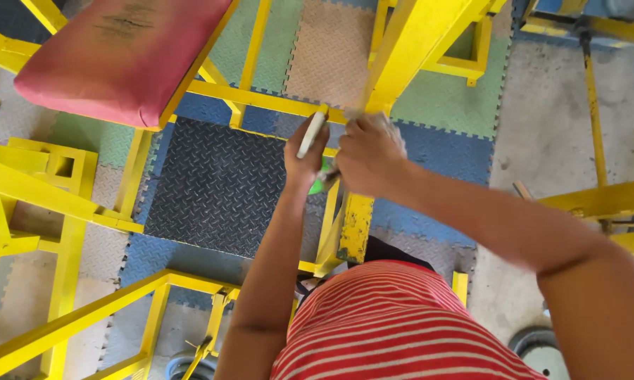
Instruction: Cleaning a yellow metal gym machine using a spray bottle and a rag.
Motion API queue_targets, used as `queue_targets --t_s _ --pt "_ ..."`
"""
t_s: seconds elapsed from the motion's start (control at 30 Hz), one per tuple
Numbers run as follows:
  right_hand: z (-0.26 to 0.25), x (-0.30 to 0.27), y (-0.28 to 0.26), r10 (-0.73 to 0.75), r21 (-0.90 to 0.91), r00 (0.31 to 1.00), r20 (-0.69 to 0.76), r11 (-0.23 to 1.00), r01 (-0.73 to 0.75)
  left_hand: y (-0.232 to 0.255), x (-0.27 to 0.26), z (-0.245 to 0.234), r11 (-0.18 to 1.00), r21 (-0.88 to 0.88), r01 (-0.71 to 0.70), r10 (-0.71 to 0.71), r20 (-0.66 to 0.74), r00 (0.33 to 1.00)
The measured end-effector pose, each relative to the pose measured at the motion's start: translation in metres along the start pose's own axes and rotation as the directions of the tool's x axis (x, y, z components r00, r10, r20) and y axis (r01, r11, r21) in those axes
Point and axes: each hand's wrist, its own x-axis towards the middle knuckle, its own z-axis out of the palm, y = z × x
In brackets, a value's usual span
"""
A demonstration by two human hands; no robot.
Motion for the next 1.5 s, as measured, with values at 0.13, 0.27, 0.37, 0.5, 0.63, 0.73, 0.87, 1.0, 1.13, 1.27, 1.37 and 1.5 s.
queue_targets --t_s 0.13,0.27,0.37,0.5,0.63,0.73,0.87,1.0,1.13,1.27,1.37,1.5 --pt "0.000 0.059 0.008 0.072 -0.454 0.888 0.455 0.876 0.161 -0.020 0.004 -0.009 0.955 -0.259 0.142 -0.113 0.125 0.986" --pt "0.020 0.122 0.038 0.400 -0.617 0.625 0.670 0.769 0.170 0.018 0.002 -0.005 0.980 -0.197 -0.042 0.055 0.059 0.997" --pt "0.060 0.139 0.066 0.732 -0.909 0.538 0.417 0.342 0.239 0.017 -0.008 -0.010 0.991 -0.128 -0.046 0.052 0.044 0.998" --pt "0.022 0.117 0.045 0.609 -0.850 0.601 0.517 0.446 0.280 0.031 -0.017 -0.012 0.997 0.021 -0.081 0.081 0.002 0.997" --pt "0.011 0.102 0.045 0.372 -0.506 0.788 0.490 0.858 -0.090 0.068 -0.032 -0.015 0.932 0.347 -0.108 0.119 -0.012 0.993" --pt "0.007 0.102 0.049 0.359 -0.072 0.907 0.219 0.933 -0.352 0.087 -0.033 -0.016 0.881 0.469 -0.055 0.076 -0.028 0.997" --pt "-0.023 0.088 0.024 0.565 0.598 0.791 0.236 0.557 -0.576 0.081 -0.031 -0.020 0.808 0.586 -0.064 0.069 0.014 0.997" --pt "-0.016 0.072 0.019 0.578 0.747 0.757 0.306 0.347 -0.567 0.099 -0.032 -0.012 0.767 0.642 -0.018 0.007 0.019 1.000" --pt "-0.021 0.061 0.011 0.560 0.704 0.789 0.251 0.454 -0.546 0.084 -0.034 -0.008 0.816 0.574 -0.072 0.063 0.035 0.997" --pt "-0.017 0.064 0.020 0.549 0.554 0.788 0.279 0.578 -0.599 0.045 -0.040 -0.021 0.915 0.343 -0.213 0.216 0.029 0.976" --pt "0.013 0.068 0.037 0.066 -0.271 0.980 -0.187 0.956 -0.116 0.043 -0.050 -0.027 0.951 0.287 -0.111 0.129 -0.046 0.991" --pt "0.005 0.066 -0.001 0.340 -0.544 0.815 0.469 0.839 -0.037 0.047 -0.061 -0.034 0.925 0.377 0.044 -0.017 -0.075 0.997"
